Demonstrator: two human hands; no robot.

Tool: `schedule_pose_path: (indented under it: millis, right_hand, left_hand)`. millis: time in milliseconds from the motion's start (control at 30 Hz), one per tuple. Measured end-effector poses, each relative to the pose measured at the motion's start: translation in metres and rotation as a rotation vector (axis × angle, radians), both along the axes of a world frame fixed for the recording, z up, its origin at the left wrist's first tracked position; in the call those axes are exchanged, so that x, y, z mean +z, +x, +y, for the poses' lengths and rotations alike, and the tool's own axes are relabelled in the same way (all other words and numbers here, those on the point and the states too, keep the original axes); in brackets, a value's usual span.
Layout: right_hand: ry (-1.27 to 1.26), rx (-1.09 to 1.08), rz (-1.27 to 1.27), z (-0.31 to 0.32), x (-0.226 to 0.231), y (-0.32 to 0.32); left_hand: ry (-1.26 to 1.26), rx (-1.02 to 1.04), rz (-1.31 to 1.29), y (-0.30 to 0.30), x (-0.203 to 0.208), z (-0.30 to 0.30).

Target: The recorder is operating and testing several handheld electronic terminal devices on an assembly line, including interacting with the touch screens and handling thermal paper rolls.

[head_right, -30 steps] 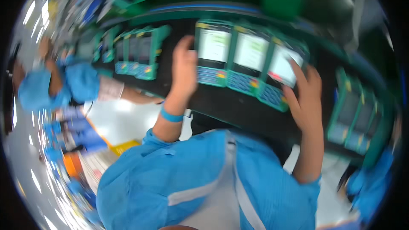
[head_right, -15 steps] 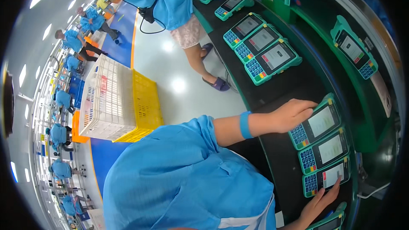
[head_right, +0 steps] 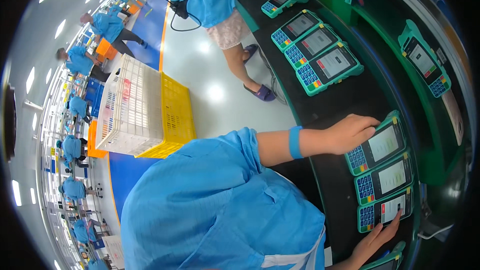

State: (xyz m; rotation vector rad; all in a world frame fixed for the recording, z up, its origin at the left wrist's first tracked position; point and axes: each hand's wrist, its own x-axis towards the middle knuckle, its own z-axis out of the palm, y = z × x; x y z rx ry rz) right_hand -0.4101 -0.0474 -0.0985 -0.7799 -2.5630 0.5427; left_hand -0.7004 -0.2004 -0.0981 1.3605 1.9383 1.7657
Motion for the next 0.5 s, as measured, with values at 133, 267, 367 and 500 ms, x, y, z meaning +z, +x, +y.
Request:
schedule_pose_path:
  millis: [133, 267, 367, 500]
  right_hand:
    - [-0.017, -0.021, 0.017, -0.005, 0.005, -0.005]
    - [-0.021, 0.006, 0.012, -0.004, 0.005, -0.004]
    - [-0.037, -0.014, -0.007, -0.01, 0.008, -0.003]
    - [-0.03, -0.052, 0.046, -0.012, 0.003, 0.007]
  left_hand:
    - [-0.024, 0.004, -0.031, 0.0, -0.005, 0.0]
    - [0.003, 0.008, 0.027, -0.002, -0.003, -0.001]
    - [-0.012, -0.008, -0.04, 0.001, -0.002, -0.001]
    - [-0.008, -0.016, -0.109, 0.005, -0.012, 0.014]
